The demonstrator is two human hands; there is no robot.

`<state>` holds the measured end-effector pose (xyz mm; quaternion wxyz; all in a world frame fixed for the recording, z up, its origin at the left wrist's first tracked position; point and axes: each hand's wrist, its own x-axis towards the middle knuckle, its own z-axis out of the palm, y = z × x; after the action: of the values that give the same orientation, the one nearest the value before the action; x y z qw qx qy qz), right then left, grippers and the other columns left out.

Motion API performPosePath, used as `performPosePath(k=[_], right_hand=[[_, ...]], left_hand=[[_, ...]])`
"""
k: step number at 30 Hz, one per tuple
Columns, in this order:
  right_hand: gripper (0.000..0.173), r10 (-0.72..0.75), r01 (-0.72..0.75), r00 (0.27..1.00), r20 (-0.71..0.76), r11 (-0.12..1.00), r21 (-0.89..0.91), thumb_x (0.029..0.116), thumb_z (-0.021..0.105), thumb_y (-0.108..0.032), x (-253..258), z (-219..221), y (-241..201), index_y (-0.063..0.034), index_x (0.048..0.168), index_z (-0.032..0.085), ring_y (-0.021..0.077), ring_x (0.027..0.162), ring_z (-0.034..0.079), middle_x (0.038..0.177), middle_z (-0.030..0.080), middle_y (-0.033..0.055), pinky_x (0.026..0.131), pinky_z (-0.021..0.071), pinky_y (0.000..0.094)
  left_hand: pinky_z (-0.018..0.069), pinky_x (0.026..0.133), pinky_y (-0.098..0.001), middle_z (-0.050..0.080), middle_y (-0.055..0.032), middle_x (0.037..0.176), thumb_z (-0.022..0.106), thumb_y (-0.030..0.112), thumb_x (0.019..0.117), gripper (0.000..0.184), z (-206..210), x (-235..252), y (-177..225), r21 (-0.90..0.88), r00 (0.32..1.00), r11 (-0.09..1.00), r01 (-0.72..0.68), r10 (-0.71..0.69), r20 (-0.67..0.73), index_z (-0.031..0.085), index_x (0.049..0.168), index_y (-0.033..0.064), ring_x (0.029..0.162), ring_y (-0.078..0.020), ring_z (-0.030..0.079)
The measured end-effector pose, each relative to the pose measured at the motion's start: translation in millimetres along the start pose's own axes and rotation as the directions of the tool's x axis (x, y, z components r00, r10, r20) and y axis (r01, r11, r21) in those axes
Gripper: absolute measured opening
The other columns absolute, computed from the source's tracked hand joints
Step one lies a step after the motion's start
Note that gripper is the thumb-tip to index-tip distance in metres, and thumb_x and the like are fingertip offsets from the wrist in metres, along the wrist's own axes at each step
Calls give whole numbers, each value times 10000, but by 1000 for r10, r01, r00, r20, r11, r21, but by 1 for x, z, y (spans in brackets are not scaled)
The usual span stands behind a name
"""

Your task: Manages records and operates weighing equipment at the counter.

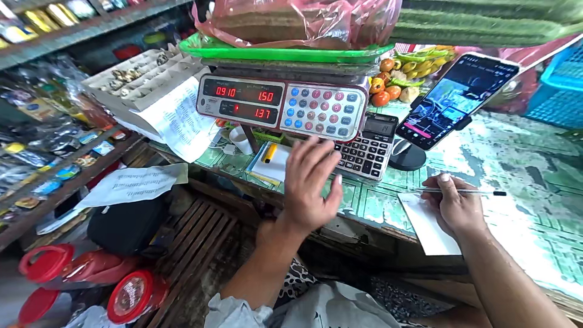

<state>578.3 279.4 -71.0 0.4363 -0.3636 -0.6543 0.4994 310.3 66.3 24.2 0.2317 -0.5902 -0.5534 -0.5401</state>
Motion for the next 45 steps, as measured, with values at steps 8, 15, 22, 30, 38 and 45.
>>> performPosePath(k=[8,15,22,30,38,45], right_hand=[[247,6,-4,999,40,998,-60,1063,501,-194,1,3,-5,-89,910,662,8,550,581,711,647,-70,510,496,163],[364,128,-128,992,0,992,8,1073,363,-212,-4,-4,4,-49,933,658,88,633,595,788,654,2,588,534,287],[270,-33,48,996,85,982,-181,968,460,-75,-2,-10,9,-58,783,656,88,618,564,700,612,-2,570,486,301],[210,-54,101,990,132,921,-377,941,564,-83,1,-10,4,-70,753,658,65,539,494,603,541,-21,518,413,292],[238,-29,58,995,97,949,-310,945,536,-61,4,-10,3,-69,728,632,58,533,484,601,534,-25,505,398,269],[262,-77,110,992,101,919,-377,934,543,-61,3,-8,3,-87,678,593,58,507,442,566,488,-34,487,349,276]], left_hand=[[436,1156,-453,672,-107,1338,722,176,896,320,84,-74,37,-273,800,953,129,63,597,746,1202,86,1337,-275,567],[330,1213,-539,532,-59,1534,685,352,944,483,141,-96,37,-124,606,981,150,8,795,649,1392,173,1458,-276,439],[302,1220,-558,581,-15,1483,573,437,992,412,148,-105,32,-117,576,993,34,76,814,701,1317,219,1450,-262,449],[298,1219,-552,577,-7,1485,584,431,978,412,146,-104,32,-115,582,993,39,71,810,705,1309,219,1452,-263,443],[286,1222,-564,574,-16,1488,580,435,976,423,147,-105,31,-129,589,991,36,83,804,704,1313,211,1450,-276,443],[300,1214,-564,580,-20,1482,586,435,967,429,147,-103,30,-129,591,991,22,92,802,704,1313,211,1444,-282,453]])
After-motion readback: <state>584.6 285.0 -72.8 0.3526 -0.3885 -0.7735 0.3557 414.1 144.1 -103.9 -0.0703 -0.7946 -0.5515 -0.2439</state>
